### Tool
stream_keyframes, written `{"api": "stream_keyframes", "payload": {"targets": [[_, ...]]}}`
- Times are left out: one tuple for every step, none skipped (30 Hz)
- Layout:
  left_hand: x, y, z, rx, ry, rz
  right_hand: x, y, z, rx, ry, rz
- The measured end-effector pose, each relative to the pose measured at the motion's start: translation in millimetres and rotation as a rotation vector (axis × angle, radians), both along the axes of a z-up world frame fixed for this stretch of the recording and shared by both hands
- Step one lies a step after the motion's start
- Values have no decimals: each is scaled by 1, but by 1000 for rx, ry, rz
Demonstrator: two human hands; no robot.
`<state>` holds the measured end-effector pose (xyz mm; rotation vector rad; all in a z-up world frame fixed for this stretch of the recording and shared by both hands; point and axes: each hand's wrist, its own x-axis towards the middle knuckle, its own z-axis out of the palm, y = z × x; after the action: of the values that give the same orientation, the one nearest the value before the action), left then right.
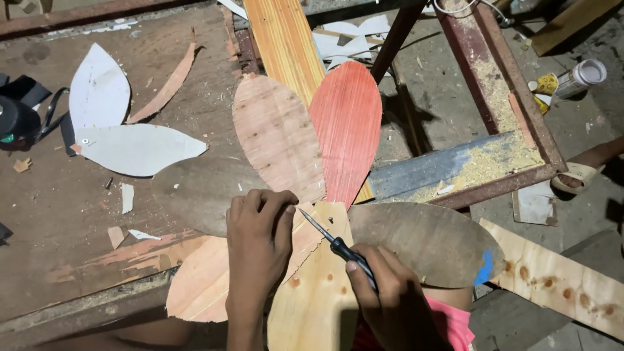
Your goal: Assembling wooden petal-shaped pieces into a flower structure using a screwdriver.
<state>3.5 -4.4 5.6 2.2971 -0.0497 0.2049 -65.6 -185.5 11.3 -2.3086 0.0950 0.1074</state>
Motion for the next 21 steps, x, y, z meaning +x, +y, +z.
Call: {"api": "stream_keyframes", "payload": {"targets": [[0,0,-2,30,-22,-4,1,1,2,-22,-52,36],[1,-1,-3,60,-47,-7,3,2,4,-44,-107,71],[0,-1,-4,60,-47,-7,3,3,2,-44,-107,71],[-1,0,-5,66,-62,-13,3,3,1,-26,-74,57],[-1,0,-6,72,-78,-18,3,3,-1,-7,-41,43],[0,-2,-8,71,-77,-20,4,4,-1,-8,-41,42],[0,-3,-10,130,-101,-18,4,5,-1,7,-73,51],[-2,-4,-12,189,-121,-12,3,6,-2,23,-102,64],[-2,-6,-14,190,-117,-10,4,6,-1,24,-99,66],[-2,-7,-15,230,-115,12,5,6,0,19,-86,84],[-1,-9,-16,269,-113,34,6,6,1,14,-73,103],[-1,-9,-16,270,-115,35,8,5,2,14,-75,103],[-1,-10,-16,273,-121,41,9,5,2,8,-109,136],[-1,-11,-17,276,-124,46,10,4,2,2,-140,167],[0,-10,-17,275,-124,45,11,3,3,2,-140,167],[1,-8,-17,169,-95,74,13,2,3,-139,-271,272],[1,-6,-16,63,-66,103,15,1,3,-281,-401,378],[1,-5,-12,62,-64,102,14,1,5,-282,-399,377],[0,-4,-8,-23,-55,102,14,2,7,-244,-341,347],[-1,-3,-4,-108,-47,104,14,2,9,-205,-284,318],[-4,-4,-7,-109,-46,105,8,-1,5,-205,-282,319]]}}
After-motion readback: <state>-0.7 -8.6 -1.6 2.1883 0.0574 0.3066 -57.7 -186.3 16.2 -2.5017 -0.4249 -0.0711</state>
